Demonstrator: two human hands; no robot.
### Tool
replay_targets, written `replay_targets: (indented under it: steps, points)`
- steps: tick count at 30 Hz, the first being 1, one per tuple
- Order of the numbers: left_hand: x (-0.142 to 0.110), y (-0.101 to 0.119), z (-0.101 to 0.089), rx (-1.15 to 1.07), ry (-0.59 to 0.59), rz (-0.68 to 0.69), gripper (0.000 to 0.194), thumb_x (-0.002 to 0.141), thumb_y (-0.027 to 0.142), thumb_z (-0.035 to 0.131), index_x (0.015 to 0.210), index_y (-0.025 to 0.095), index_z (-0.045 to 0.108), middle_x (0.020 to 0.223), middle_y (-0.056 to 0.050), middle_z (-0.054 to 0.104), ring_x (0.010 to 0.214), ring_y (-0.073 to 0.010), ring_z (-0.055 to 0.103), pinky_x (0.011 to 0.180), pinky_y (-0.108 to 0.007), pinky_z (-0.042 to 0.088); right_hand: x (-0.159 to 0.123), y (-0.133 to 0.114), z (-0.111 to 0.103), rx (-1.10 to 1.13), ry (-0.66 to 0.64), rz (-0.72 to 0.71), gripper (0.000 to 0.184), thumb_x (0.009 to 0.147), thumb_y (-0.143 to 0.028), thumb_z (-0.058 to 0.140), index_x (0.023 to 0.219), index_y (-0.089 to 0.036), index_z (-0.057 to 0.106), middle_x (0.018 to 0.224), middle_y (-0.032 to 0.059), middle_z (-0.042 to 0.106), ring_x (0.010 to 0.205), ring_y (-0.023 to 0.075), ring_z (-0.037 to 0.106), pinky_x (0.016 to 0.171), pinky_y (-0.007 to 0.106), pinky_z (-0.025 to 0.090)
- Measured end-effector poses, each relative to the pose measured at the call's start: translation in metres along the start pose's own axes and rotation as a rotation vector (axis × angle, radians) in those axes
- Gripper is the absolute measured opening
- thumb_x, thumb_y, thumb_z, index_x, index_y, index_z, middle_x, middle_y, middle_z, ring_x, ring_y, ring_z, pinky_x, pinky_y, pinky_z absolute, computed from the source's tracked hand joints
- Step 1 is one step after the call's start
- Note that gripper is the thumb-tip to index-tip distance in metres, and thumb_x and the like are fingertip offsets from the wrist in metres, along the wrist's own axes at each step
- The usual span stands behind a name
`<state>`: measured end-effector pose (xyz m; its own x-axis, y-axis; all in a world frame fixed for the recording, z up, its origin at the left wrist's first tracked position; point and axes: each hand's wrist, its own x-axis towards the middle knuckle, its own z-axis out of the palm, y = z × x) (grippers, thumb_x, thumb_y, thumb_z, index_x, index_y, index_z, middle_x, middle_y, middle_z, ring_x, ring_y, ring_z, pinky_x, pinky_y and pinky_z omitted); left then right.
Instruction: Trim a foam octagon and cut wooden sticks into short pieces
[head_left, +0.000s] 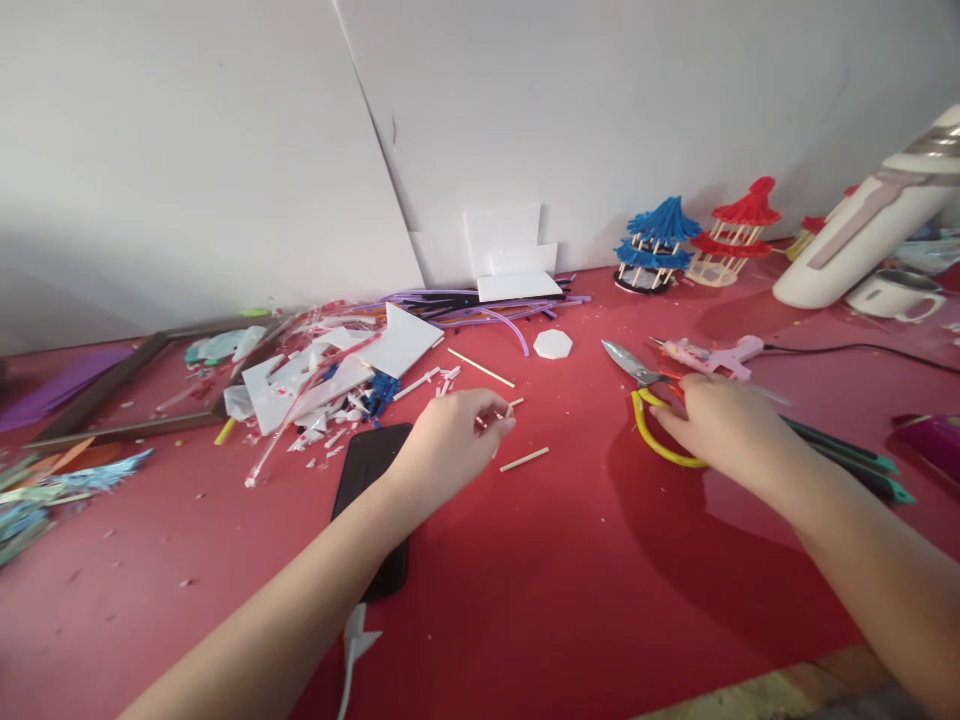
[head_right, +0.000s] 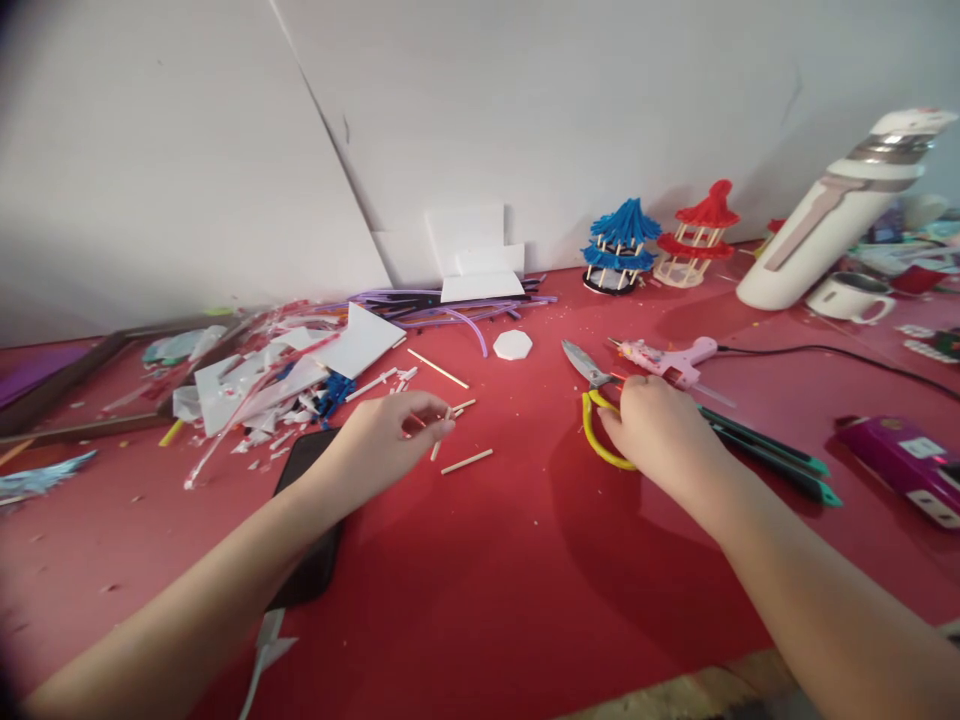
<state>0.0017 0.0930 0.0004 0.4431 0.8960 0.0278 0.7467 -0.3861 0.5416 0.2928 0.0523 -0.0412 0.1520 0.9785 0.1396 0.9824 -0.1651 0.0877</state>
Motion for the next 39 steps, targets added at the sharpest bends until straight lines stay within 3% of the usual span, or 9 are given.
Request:
replay_targets:
  steps: [4, 8, 12, 15, 19, 23, 30, 39]
  points:
    - [-0.005, 0.002, 0.007, 0.076, -0.081, 0.01, 0.014, 0.082, 0.025, 0.059, 0.091, 0.02, 0.068, 0.08, -0.003, 0.073, 0.071, -0.0197, 0.066, 0.062, -0.028, 0.048, -0.004, -0.005, 0.0, -0.006, 0.002, -0.043, 0.025, 0.084, -0.037, 0.055, 0.076, -0.015, 0.06, 0.069, 0.0151, 0.065, 0.062, 0.0278, 0.063, 0.05, 0.031, 0.031]
    - [-0.005, 0.003, 0.002, 0.178, -0.034, 0.021, 0.021, 0.088, 0.029, 0.05, 0.099, 0.02, 0.065, 0.09, -0.005, 0.073, 0.079, -0.0211, 0.067, 0.066, -0.029, 0.048, -0.006, -0.01, -0.007, 0.008, -0.025, -0.016, 0.02, 0.084, -0.036, 0.054, 0.078, -0.017, 0.058, 0.06, 0.0078, 0.062, 0.055, 0.0247, 0.061, 0.047, 0.03, 0.025]
    - [0.003, -0.006, -0.019, 0.298, 0.026, -0.009, 0.028, 0.09, 0.02, 0.039, 0.095, 0.019, 0.066, 0.096, -0.009, 0.072, 0.089, -0.0251, 0.067, 0.076, -0.034, 0.049, -0.007, -0.016, -0.012, 0.118, 0.137, -0.092, 0.016, 0.086, -0.029, 0.05, 0.088, -0.018, 0.061, 0.077, 0.0092, 0.07, 0.067, 0.0246, 0.065, 0.05, 0.03, 0.03]
    - [0.006, -0.016, -0.03, 0.349, -0.017, -0.02, 0.032, 0.088, 0.02, 0.04, 0.099, 0.02, 0.069, 0.103, -0.008, 0.073, 0.093, -0.0267, 0.068, 0.079, -0.035, 0.049, -0.01, -0.023, -0.012, 0.317, 0.224, -0.197, 0.023, 0.085, -0.022, 0.048, 0.103, -0.02, 0.063, 0.09, 0.0063, 0.073, 0.076, 0.0219, 0.067, 0.058, 0.03, 0.039]
    - [0.006, -0.024, -0.032, 0.367, -0.122, 0.013, 0.038, 0.086, 0.018, 0.039, 0.103, 0.025, 0.072, 0.113, -0.004, 0.072, 0.104, -0.0248, 0.066, 0.089, -0.034, 0.049, -0.013, -0.03, -0.008, 0.397, 0.195, -0.273, 0.028, 0.085, -0.022, 0.049, 0.109, -0.021, 0.063, 0.086, 0.0037, 0.073, 0.072, 0.0198, 0.067, 0.062, 0.029, 0.043]
    - [0.004, -0.023, -0.034, 0.388, -0.138, -0.001, 0.041, 0.084, 0.017, 0.039, 0.102, 0.027, 0.074, 0.116, -0.004, 0.071, 0.106, -0.0265, 0.065, 0.089, -0.035, 0.049, -0.013, -0.028, -0.005, 0.395, 0.163, -0.254, 0.03, 0.085, -0.023, 0.049, 0.111, -0.022, 0.063, 0.084, 0.0031, 0.073, 0.073, 0.0204, 0.068, 0.062, 0.029, 0.044]
    - [0.002, -0.016, -0.041, 0.418, -0.183, 0.084, 0.034, 0.074, 0.014, 0.048, 0.081, 0.028, 0.078, 0.087, -0.002, 0.074, 0.084, -0.0217, 0.067, 0.074, -0.027, 0.049, -0.013, -0.026, -0.005, 0.385, 0.138, -0.226, 0.029, 0.085, -0.025, 0.049, 0.112, -0.023, 0.062, 0.082, 0.0018, 0.073, 0.073, 0.02, 0.068, 0.062, 0.029, 0.044]
    - [0.006, -0.018, -0.036, 0.467, -0.283, 0.121, 0.039, 0.082, 0.014, 0.043, 0.098, 0.025, 0.077, 0.101, -0.003, 0.072, 0.09, -0.0201, 0.065, 0.075, -0.029, 0.049, -0.013, -0.024, -0.005, 0.41, 0.165, -0.226, 0.027, 0.084, -0.024, 0.051, 0.109, -0.025, 0.062, 0.077, -0.0021, 0.071, 0.067, 0.0169, 0.064, 0.059, 0.027, 0.041]
